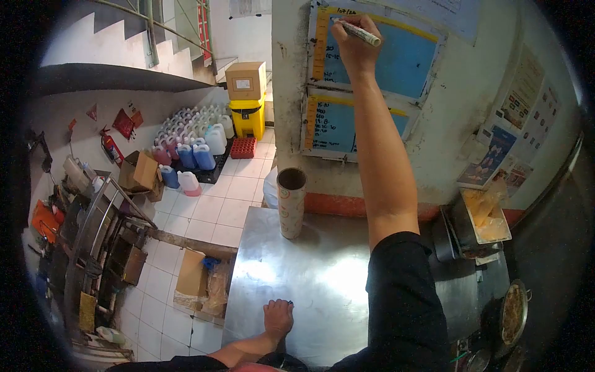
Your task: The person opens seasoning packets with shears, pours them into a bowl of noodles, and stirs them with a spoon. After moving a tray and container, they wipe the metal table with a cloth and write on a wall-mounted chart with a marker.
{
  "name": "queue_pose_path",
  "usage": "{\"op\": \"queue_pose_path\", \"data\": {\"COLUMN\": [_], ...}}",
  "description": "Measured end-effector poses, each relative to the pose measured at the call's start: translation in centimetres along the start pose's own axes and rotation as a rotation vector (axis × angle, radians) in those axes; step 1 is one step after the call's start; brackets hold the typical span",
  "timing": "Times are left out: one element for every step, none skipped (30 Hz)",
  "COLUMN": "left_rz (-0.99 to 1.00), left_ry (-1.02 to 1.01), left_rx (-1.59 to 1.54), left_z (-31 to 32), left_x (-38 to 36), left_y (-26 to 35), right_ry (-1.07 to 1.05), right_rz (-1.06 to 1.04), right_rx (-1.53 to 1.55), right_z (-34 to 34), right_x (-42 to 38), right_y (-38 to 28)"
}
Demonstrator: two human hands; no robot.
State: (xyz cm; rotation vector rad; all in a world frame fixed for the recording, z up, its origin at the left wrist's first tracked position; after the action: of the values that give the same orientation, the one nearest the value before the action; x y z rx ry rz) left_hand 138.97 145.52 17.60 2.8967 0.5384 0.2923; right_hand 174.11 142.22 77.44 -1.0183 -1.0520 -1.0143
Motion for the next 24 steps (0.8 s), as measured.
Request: {"op": "queue_pose_path", "data": {"left_rz": [0.0, 0.0, 0.001, -0.002, -0.003, -0.002, -0.003, -0.004, -0.004, -0.001, 0.003, 0.004, -0.001, -0.007, -0.007, -0.009, -0.011, -0.011, -0.011, -0.011, -0.012, -0.018, -0.024, -0.024], "left_ry": [0.006, 0.012, 0.011, 0.003, -0.003, -0.002, -0.008, -0.014, -0.012, -0.007, -0.003, -0.004, -0.01, -0.015, -0.015, -0.014, -0.013, -0.013, -0.012, -0.013, -0.012, -0.03, -0.049, -0.051], "left_rx": [0.005, 0.01, 0.01, 0.012, 0.014, 0.013, 0.009, 0.004, 0.004, 0.002, 0.0, 0.001, 0.009, 0.017, 0.018, 0.003, -0.013, -0.012, -0.012, -0.013, -0.013, -0.002, 0.01, 0.011], "left_z": [0.0, 0.0, 0.0, 0.0, 0.0, 0.0, 0.1, 0.2, 0.2, 0.1, 0.0, 0.0, 0.1, 0.2, 0.2, 0.1, 0.0, 0.1, 0.2, 0.2, 0.2, 0.2, 0.3, 0.2], "left_x": [0.0, -0.1, -0.1, -0.1, 0.0, 0.0, 0.0, 0.0, 0.0, -0.1, -0.1, -0.1, -0.1, -0.1, 0.0, 0.0, 0.0, 0.0, 0.0, 0.0, 0.0, 0.0, 0.0, 0.0], "left_y": [0.0, 0.0, 0.0, 0.0, 0.0, 0.0, 0.0, 0.0, 0.0, 0.0, 0.0, 0.0, 0.0, 0.0, 0.0, 0.0, 0.0, 0.0, 0.0, 0.0, 0.0, -0.1, -0.1, -0.2], "right_ry": [-0.001, -0.002, -0.002, -0.011, -0.019, -0.019, 0.0, 0.019, 0.019, 0.029, 0.039, 0.04, 0.02, -0.001, 0.0, 0.019, 0.036, 0.037, 0.04, 0.042, 0.042, 0.098, 0.153, 0.154], "right_rz": [-0.009, -0.017, -0.017, -0.001, 0.014, 0.012, 0.017, 0.022, 0.021, 0.028, 0.036, 0.038, 0.072, 0.107, 0.107, 0.136, 0.166, 0.166, 0.123, 0.08, 0.08, 0.036, -0.006, -0.004], "right_rx": [-0.019, -0.038, -0.039, -0.049, -0.058, -0.059, -0.049, -0.038, -0.038, -0.024, -0.01, -0.01, -0.046, -0.081, -0.08, -0.028, 0.023, 0.023, 0.057, 0.092, 0.092, 0.077, 0.062, 0.061], "right_z": [0.0, -0.1, -0.1, -0.1, -0.1, -0.1, -0.3, -0.5, -0.5, -0.6, -0.7, -0.8, -0.6, -0.5, -0.5, -0.7, -0.8, -0.7, -0.7, -0.7, -0.9, -1.9, -3.0, -3.6], "right_x": [0.0, 0.0, 0.0, -0.1, -0.1, -0.1, -0.3, -0.3, -0.2, -0.2, -0.2, -0.2, -0.3, -0.3, -0.3, -0.4, -0.4, -0.4, -0.3, -0.3, -0.3, -0.3, -0.5, -0.7], "right_y": [0.5, 1.0, 1.0, 1.1, 1.2, 0.9, 0.6, 0.3, 0.2, 0.3, 0.3, 0.3, 0.5, 0.8, 0.5, 0.4, 0.4, 0.4, 0.0, -0.4, -0.5, -1.1, -1.7, -1.6]}}
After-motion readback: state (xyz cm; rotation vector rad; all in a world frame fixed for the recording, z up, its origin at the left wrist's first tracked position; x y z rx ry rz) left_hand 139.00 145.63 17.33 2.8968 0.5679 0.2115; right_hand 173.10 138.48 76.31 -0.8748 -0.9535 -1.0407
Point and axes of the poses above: each hand's wrist, its own x-axis towards the middle knuckle, its own z-axis out of the palm, y = z × x, the point moved 10 cm from there along x, towards the middle knuckle, and after that the axes turned 11 degrees about x, right-handed, at the moved point
